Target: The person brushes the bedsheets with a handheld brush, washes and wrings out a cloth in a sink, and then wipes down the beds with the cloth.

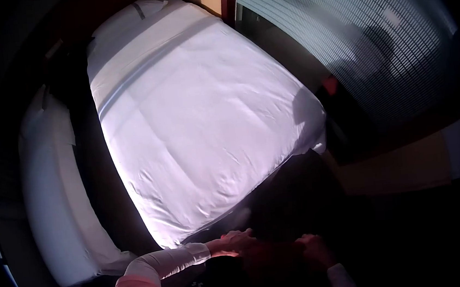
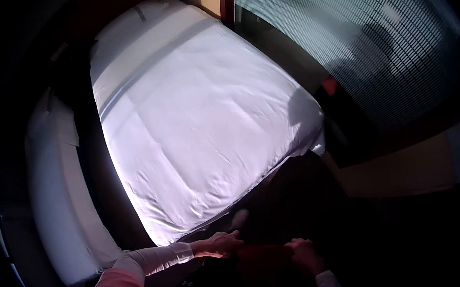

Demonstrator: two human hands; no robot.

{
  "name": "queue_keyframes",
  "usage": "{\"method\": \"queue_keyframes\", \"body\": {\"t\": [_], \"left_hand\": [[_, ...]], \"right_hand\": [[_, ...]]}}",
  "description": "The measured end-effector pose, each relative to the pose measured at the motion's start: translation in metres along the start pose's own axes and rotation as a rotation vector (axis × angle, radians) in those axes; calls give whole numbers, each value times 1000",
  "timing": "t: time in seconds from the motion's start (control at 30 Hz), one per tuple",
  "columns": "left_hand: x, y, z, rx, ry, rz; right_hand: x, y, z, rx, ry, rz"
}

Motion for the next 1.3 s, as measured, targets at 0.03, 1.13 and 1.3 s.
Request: {"method": "queue_keyframes", "body": {"t": [0.03, 1.13, 1.3], "left_hand": [[34, 19, 10, -136, 75, 40], [84, 286, 227, -357, 354, -362], [216, 429, 273, -1028, 552, 90]], "right_hand": [[2, 39, 36, -195, 86, -97], [-182, 356, 277, -165, 347, 39], [-197, 455, 484, -625, 627, -428]]}}
Point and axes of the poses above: each hand's wrist, its own z-axis towards the middle knuckle, its own y-axis out of the back of the hand, x = y × z, the point moved 3 cm from there along z, towards the middle knuckle, and after that the axes turned 6 degrees about y, right-handed, at the moved point
